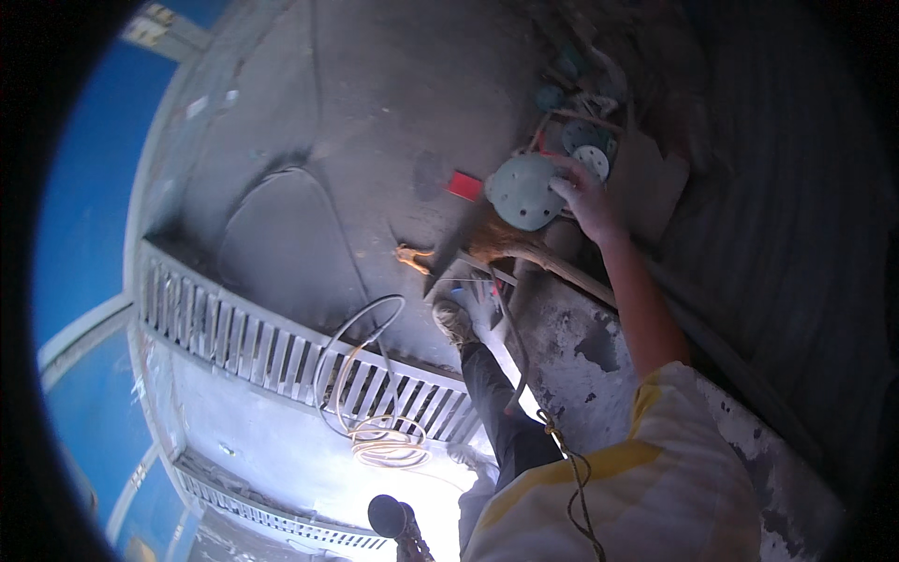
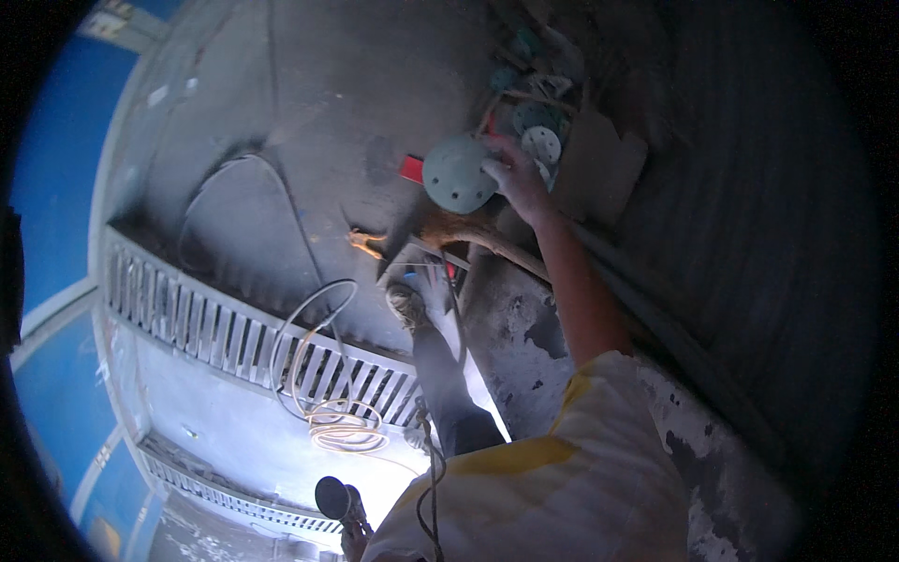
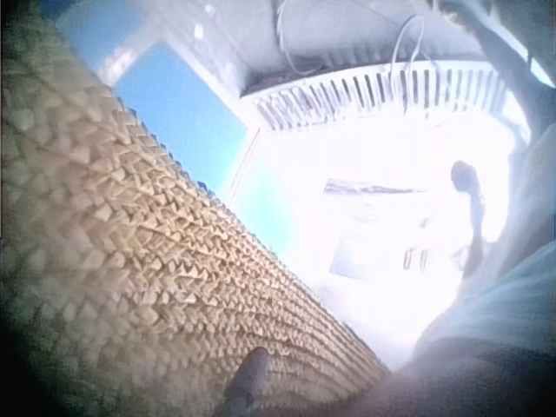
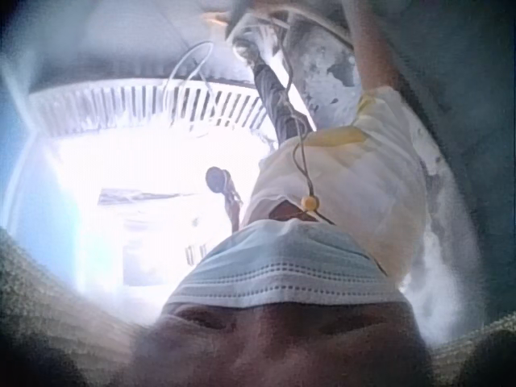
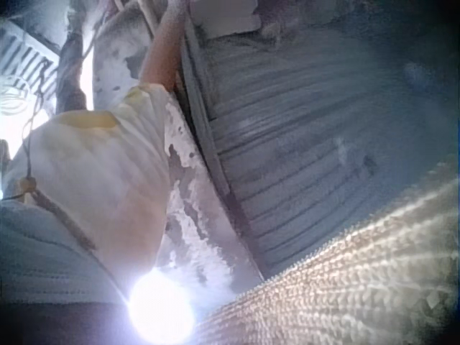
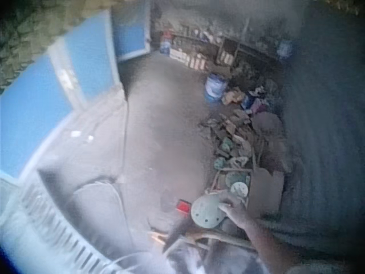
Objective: The person uses a pneumatic orbital sander to smooth the surface of a detached car door resting on a wooden support. They move the sander across the door panel, then briefly change the sanding disc before continuing to sand the door edges and lower sections.
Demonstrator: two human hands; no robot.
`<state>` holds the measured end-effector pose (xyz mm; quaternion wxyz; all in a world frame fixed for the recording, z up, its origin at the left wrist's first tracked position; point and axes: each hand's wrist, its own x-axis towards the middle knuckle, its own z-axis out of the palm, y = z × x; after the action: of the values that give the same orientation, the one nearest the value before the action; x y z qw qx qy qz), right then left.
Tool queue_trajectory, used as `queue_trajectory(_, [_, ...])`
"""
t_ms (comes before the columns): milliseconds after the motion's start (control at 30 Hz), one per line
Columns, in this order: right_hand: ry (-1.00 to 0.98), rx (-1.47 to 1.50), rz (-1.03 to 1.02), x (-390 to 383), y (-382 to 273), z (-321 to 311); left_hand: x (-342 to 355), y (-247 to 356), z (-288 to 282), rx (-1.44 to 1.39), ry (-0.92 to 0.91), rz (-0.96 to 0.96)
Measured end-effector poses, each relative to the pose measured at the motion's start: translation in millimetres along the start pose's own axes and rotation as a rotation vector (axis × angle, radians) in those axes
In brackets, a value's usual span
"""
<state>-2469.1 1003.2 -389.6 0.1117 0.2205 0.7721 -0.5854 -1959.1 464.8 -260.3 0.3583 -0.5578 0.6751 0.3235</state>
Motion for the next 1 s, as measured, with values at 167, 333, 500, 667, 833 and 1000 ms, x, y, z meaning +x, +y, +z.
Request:
queue_trajectory(167, [-0.228, -0.060, -0.236, -74, -118, 100, -23, -138, -27, -0.130, 0.076, 0.168])
queue_trajectory(333, [-0.496, -0.042, -0.364, -231, -225, 215, -49, -266, 11, -0.527, 0.143, 0.244])
queue_trajectory(500, [-0.872, -0.131, -0.497, -459, -264, 333, -73, -378, 47, -0.661, 0.320, 0.198])
queue_trajectory(667, [-1.248, -0.316, -0.876, -704, -263, 444, -102, -505, 54, -0.832, 0.609, 0.039])
queue_trajectory(833, [-1.726, -0.483, -0.868, -894, -241, 542, -149, -580, 19, -1.010, 0.816, -0.175])
queue_trajectory(1000, [-2.007, -0.505, -0.765, -1012, -191, 613, -176, -600, -37, -1.218, 0.992, -0.150])
